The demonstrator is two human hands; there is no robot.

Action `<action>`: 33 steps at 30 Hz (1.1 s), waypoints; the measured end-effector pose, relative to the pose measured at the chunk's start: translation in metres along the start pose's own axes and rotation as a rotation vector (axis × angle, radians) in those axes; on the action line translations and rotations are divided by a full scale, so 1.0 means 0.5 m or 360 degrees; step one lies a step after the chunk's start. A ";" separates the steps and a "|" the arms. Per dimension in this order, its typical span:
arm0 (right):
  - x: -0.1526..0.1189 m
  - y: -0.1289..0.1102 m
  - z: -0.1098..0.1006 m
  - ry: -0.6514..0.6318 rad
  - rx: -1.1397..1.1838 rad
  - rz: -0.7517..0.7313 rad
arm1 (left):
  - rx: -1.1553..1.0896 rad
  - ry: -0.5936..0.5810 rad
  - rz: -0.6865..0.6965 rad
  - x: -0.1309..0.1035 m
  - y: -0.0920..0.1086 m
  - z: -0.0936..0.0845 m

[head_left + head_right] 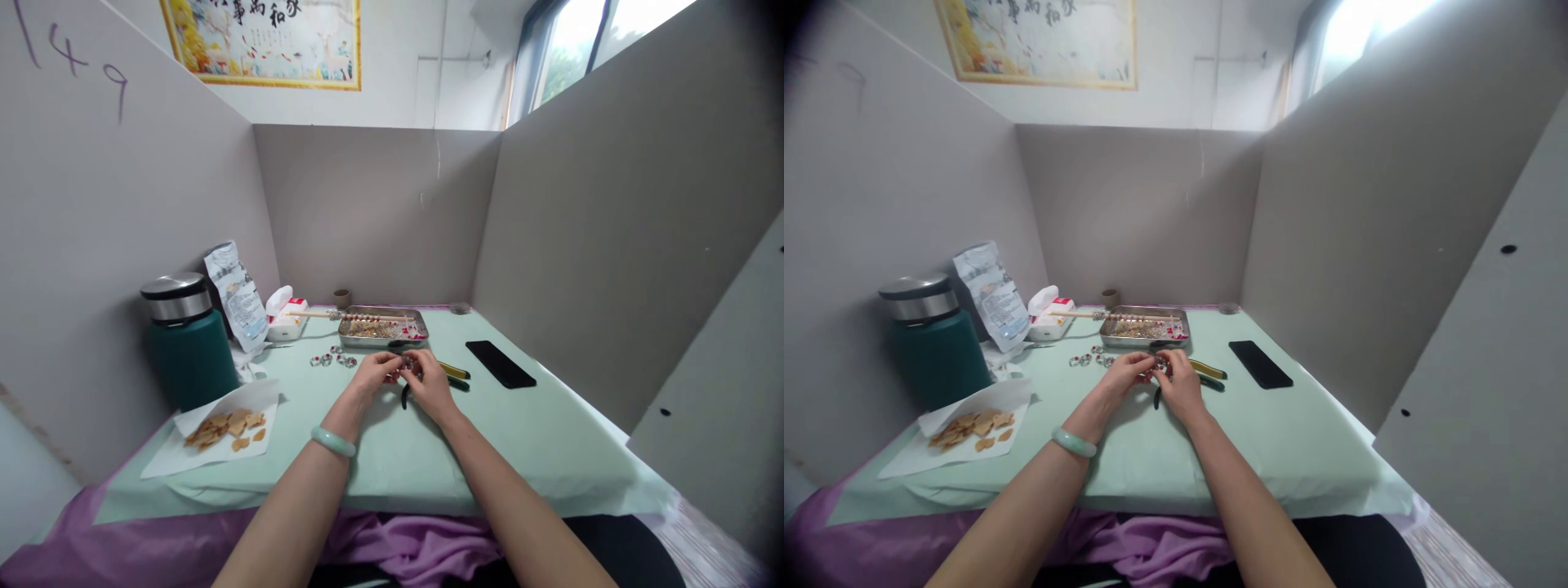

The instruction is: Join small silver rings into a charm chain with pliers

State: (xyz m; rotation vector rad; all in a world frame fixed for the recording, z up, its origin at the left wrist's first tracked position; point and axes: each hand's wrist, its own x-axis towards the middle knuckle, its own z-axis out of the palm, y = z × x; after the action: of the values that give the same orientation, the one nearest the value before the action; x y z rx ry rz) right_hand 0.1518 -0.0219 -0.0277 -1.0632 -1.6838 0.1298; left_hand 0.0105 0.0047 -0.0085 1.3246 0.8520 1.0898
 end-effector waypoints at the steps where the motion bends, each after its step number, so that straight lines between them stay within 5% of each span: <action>1: 0.001 0.001 0.000 0.0006 0.0031 0.0022 | -0.0017 0.0015 0.0019 0.001 0.000 -0.001; 6: 0.002 0.009 0.002 0.0030 0.0261 0.0220 | -0.0051 0.0046 0.0003 -0.001 0.002 -0.002; 18: 0.000 0.019 0.004 0.0081 0.0328 0.0330 | -0.0067 -0.0250 0.0010 -0.010 0.006 0.006; 29: -0.002 0.008 -0.001 0.0019 0.0201 0.0254 | 0.0264 -0.0072 0.0118 -0.004 0.003 0.011; 33: -0.006 0.017 0.003 0.0057 0.0116 0.0258 | 0.0694 0.0187 0.0175 -0.009 0.009 0.008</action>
State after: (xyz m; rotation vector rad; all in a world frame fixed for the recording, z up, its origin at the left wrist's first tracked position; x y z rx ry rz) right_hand 0.1556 -0.0183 -0.0353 -1.1401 -1.5484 0.2733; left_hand 0.0126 -0.0010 -0.0043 1.6954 1.1614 1.1138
